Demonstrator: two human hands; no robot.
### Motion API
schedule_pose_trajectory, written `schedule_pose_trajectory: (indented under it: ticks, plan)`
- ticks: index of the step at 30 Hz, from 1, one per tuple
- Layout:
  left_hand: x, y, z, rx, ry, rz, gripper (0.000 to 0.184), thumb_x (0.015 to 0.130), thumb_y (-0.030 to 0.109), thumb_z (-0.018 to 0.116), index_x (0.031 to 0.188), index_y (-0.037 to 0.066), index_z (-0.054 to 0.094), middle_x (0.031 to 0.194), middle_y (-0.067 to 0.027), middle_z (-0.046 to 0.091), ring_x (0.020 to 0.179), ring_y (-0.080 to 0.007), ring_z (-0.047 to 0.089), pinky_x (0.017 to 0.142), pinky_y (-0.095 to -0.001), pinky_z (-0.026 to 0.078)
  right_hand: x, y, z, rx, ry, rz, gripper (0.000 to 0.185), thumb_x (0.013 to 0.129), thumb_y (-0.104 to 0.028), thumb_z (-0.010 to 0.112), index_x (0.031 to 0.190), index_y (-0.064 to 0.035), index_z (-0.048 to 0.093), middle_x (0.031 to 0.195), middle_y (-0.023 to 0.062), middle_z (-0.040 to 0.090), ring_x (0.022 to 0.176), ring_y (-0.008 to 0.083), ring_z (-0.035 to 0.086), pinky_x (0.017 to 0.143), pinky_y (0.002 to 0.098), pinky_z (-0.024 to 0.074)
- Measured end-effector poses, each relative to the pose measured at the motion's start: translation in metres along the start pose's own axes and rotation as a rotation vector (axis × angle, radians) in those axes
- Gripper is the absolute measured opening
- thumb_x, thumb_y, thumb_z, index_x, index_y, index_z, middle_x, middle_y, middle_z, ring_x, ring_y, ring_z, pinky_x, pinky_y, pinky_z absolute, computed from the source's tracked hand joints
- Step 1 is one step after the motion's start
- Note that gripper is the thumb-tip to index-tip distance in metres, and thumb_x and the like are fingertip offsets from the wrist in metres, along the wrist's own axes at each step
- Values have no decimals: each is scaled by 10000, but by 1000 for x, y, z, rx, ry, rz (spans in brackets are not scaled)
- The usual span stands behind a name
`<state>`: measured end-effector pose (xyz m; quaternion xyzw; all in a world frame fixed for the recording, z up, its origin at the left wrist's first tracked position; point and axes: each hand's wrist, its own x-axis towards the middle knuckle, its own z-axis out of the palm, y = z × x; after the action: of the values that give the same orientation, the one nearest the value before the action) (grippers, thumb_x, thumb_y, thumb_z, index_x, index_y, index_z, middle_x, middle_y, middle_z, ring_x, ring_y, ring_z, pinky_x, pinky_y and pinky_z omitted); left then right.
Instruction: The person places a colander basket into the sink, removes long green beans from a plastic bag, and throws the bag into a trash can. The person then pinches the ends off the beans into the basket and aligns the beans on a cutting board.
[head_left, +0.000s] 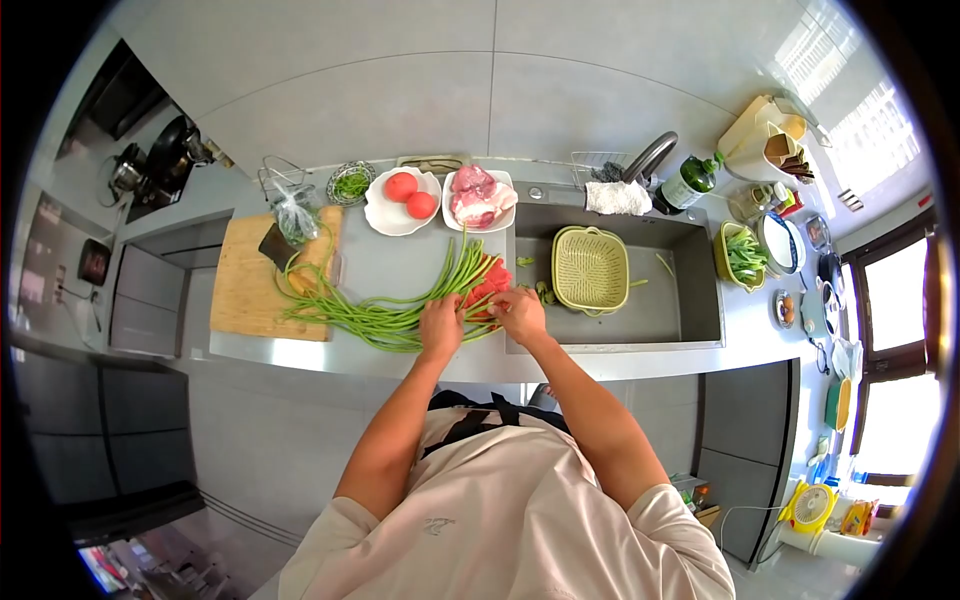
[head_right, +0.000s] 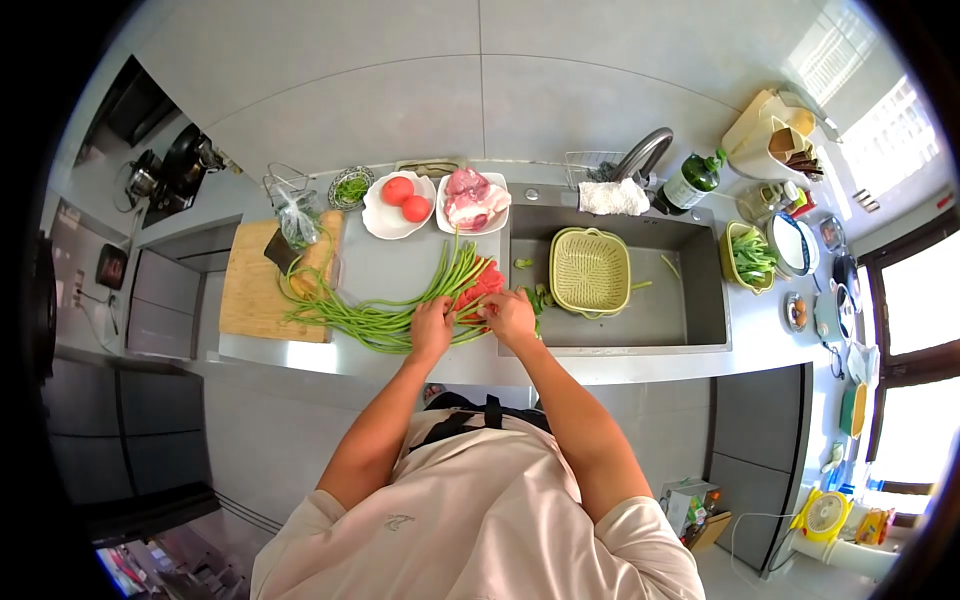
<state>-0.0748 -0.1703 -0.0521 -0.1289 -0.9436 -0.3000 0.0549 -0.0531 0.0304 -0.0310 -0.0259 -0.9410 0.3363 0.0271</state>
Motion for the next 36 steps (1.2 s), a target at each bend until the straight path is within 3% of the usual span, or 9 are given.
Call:
schedule_pose_trajectory:
  ticks: [2, 5, 8, 11, 19, 22, 28, 31, 36]
  plan:
    - [1, 12, -7, 25, 99, 20, 361, 839, 97, 779, 1189, 112, 691, 1122, -87, 668, 1060, -334, 606, 907, -483, 481, -3, -4, -6, 76, 4, 30, 205, 828, -237, 814, 1018, -161, 807, 904, 54, 724, 919, 283, 615, 875, 408, 519]
    - [4, 20, -14, -5, 62, 257, 404, 856, 133, 782, 1251, 162, 704, 1155, -55, 636, 1089, -304, 582, 921, -462, 470, -4, 1, -11, 124, 42, -44, 245, 843, -251, 812, 1070, -158, 807, 893, 73, 728, 871, 275, 629, 819, 402, 539]
    - [-3, 28, -16, -30, 35, 279, 391, 863, 173, 787, 1248, 198, 728, 1152, -26, 638, 1088, -276, 569, 935, -439, 455, -4, 3, -18, 128, 71, -172, 228, 847, -218, 790, 1060, -136, 799, 889, 91, 739, 837, 300, 661, 792, 418, 556]
    - [-7, 33, -19, -40, 36, 282, 314, 875, 216, 787, 1182, 154, 762, 1178, -31, 640, 1107, -275, 562, 928, -442, 449, -8, -7, -30, 119, 43, -252, 171, 844, -182, 753, 996, -110, 780, 879, 121, 740, 836, 339, 695, 771, 451, 568]
    - [-7, 24, -9, -55, 40, 307, 242, 863, 156, 768, 1105, 140, 779, 1099, -15, 703, 1060, -255, 602, 888, -429, 448, -3, -14, -31, -103, -24, -341, 136, 799, -215, 731, 818, -92, 676, 765, 117, 716, 703, 326, 702, 670, 468, 578]
    - [-6, 24, -8, -75, 50, 296, 225, 852, 140, 763, 1075, 130, 782, 1048, -22, 732, 1014, -262, 622, 869, -431, 452, -1, -17, -22, -129, 48, -379, 95, 762, -150, 721, 812, -79, 681, 723, 119, 688, 631, 345, 668, 603, 465, 564]
    - [3, 33, -16, -125, 59, 256, 154, 865, 146, 758, 1009, 106, 791, 949, -51, 758, 930, -275, 642, 818, -437, 456, 0, -14, -3, -38, 248, -248, 161, 795, -201, 746, 780, -71, 652, 689, 126, 682, 588, 362, 671, 599, 482, 566]
    - [1, 36, -20, -181, 57, 210, 138, 870, 138, 761, 993, 81, 788, 925, -79, 757, 905, -298, 650, 804, -448, 475, 9, -1, -14, 173, 368, 9, 172, 798, -188, 751, 805, -44, 658, 698, 145, 688, 602, 374, 673, 613, 473, 566]
    - [4, 22, -5, -427, 77, 161, 187, 853, 64, 785, 1034, 31, 751, 952, -136, 758, 842, -335, 699, 756, -441, 537, 12, 22, -35, 32, 204, 13, 190, 834, -96, 724, 1022, -63, 727, 893, 152, 736, 762, 339, 711, 721, 414, 583]
